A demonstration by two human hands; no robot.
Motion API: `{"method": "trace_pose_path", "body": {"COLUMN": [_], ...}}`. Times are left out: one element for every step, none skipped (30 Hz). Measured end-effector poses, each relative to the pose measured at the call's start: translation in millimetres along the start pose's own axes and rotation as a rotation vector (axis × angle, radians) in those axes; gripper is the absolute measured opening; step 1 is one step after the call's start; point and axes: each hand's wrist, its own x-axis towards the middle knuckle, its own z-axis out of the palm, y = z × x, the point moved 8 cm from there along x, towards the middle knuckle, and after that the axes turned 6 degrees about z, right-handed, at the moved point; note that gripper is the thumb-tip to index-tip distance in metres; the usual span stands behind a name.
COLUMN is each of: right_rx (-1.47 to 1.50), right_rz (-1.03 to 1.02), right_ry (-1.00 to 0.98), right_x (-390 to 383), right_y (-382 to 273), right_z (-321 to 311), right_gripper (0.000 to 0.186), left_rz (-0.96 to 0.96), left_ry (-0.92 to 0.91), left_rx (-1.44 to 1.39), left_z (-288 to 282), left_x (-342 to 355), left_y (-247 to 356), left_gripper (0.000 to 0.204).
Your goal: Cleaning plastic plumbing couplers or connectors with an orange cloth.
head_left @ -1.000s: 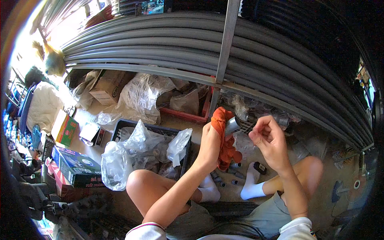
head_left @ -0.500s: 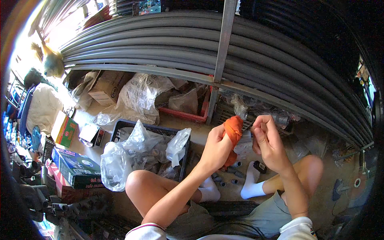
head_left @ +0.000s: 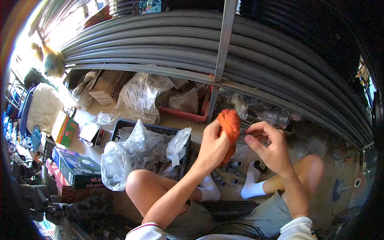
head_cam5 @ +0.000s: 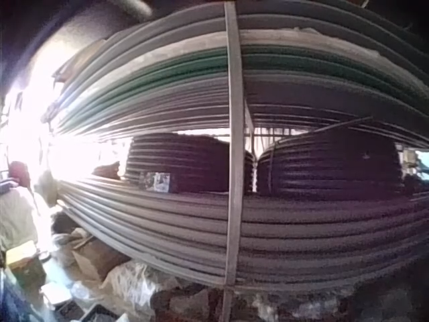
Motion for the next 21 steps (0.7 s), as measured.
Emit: {"method": "trace_pose_path", "body": {"right_rx": [-0.002,-0.005,-0.004,0.068,0.14,0.115,0.116,0.036,-0.044,-0.046,-0.12,-0.194,-0.188,-0.164,-0.14,-0.143,-0.141,-0.101,-0.06,-0.057,-0.087], "right_rz": [-0.032,-0.064,-0.065,-0.096,-0.126,-0.117,-0.118,-0.152,-0.186,-0.184,-0.239,-0.293,-0.295,-0.227,-0.159,-0.143,-0.143,-0.1,-0.058,-0.06,-0.055], "right_ry": [0.038,0.075,0.074,0.143,0.212,0.198,0.196,0.2,0.204,0.205,0.2,0.194,0.191,0.159,0.127,0.118,0.118,0.103,0.086,0.084,0.08], "right_x": [-1,-1,0,1,1,1,1,0,-1,-1,-2,-3,-3,-3,-2,-2,-4,-4,-3,-2,-1], "right_y": [-6,-10,-8,-6,-4,-1,-3,-8,-13,-13,-16,-19,-18,-14,-9,-5,-2,3,8,8,7], "right_z": [-5,-9,-8,-13,-19,-20,-19,-19,-19,-22,-24,-24,-23,-20,-17,-17,-17,-18,-18,-20,-21], "right_gripper": [0.022,0.021,0.021,0.019,0.019,0.02,0.02,0.021,0.022,0.022,0.023,0.024,0.024,0.024,0.024,0.024,0.024,0.024,0.025,0.025,0.025], "left_rz": [-0.019,-0.028,-0.037,-0.129,-0.129,-0.127,-0.123,-0.189,-0.188,-0.079,0.03,-0.03,-0.031,-0.107,-0.184,-0.212,-0.213,-0.203,-0.194,-0.109,-0.108], "left_ry": [0.038,0.081,0.124,0.093,0.091,-0.063,-0.213,-0.27,-0.267,-0.32,-0.373,-0.445,-0.441,-0.533,-0.624,-0.709,-0.709,-0.715,-0.719,-0.618,-0.615], "left_rx": [-0.141,-0.244,-0.347,-0.385,-0.386,-0.314,-0.239,-0.216,-0.215,-0.159,-0.103,-0.092,-0.088,-0.085,-0.082,-0.036,-0.034,-0.049,-0.062,-0.133,-0.13], "left_z": [-3,-7,-13,-9,-13,-5,3,6,6,10,15,17,12,12,14,15,17,21,26,34,35], "left_x": [0,2,2,-1,-1,-2,-5,-7,-6,-4,-3,-7,-7,-12,-17,-19,-19,-21,-24,-26,-27], "left_y": [2,-1,-5,-2,-2,-2,-3,-10,-8,4,15,14,8,-8,-19,-17,-18,-19,-19,-5,-6], "left_gripper": [0.021,0.022,0.024,0.023,0.023,0.023,0.023,0.022,0.022,0.022,0.022,0.024,0.024,0.036,0.049,0.051,0.051,0.051,0.052,0.039,0.039]}}
